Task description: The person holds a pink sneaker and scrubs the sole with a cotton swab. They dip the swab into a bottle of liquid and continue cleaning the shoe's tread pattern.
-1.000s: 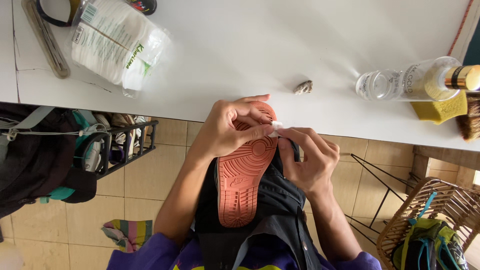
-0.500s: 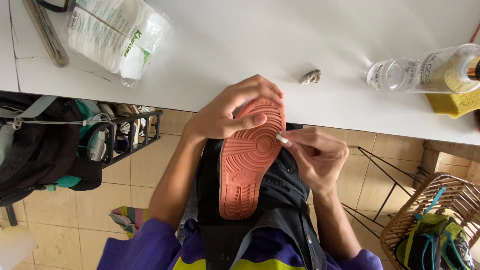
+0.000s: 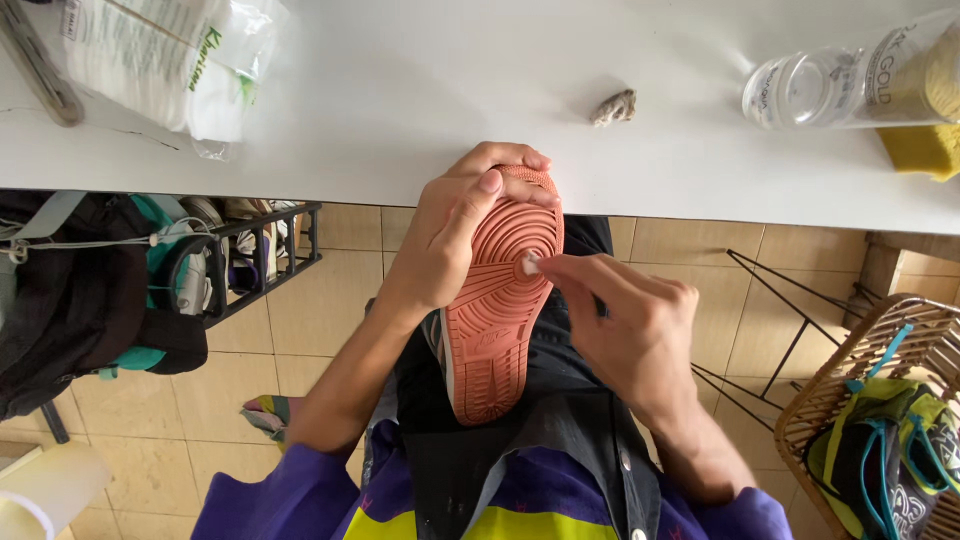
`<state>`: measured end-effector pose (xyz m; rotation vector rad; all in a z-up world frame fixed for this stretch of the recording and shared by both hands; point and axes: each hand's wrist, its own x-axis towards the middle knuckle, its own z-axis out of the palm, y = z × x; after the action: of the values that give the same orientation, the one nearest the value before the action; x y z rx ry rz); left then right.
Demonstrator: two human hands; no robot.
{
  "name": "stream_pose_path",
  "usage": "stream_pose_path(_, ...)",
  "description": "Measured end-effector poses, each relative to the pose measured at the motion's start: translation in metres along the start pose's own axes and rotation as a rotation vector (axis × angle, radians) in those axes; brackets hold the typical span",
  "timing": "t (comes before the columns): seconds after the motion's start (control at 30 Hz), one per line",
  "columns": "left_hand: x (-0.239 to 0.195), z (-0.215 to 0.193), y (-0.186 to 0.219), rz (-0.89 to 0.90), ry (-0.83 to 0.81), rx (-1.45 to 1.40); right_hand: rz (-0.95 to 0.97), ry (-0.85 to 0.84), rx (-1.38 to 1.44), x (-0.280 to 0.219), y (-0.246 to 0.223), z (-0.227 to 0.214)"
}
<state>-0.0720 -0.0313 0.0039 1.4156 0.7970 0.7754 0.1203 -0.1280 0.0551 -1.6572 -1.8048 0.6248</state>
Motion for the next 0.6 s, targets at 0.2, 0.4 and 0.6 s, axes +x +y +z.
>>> stream_pose_path(0.2,0.001,0.003,-0.012,-0.011,0.007,0.038,-0.413,-0.064,-0.396,-0.004,0.034,0.002)
stream_pose_path(0.4,0.002,0.003,-0.009,0.013,0.016,-0.005,-0.41,-0.016,-0.702,-0.019,0.019,0.01)
stream_pose_path(0.6,0.004,-0.001,-0.008,0.026,0.01,-0.063,-0.04,-0.061,-0.151,0.01,0.01,-0.031)
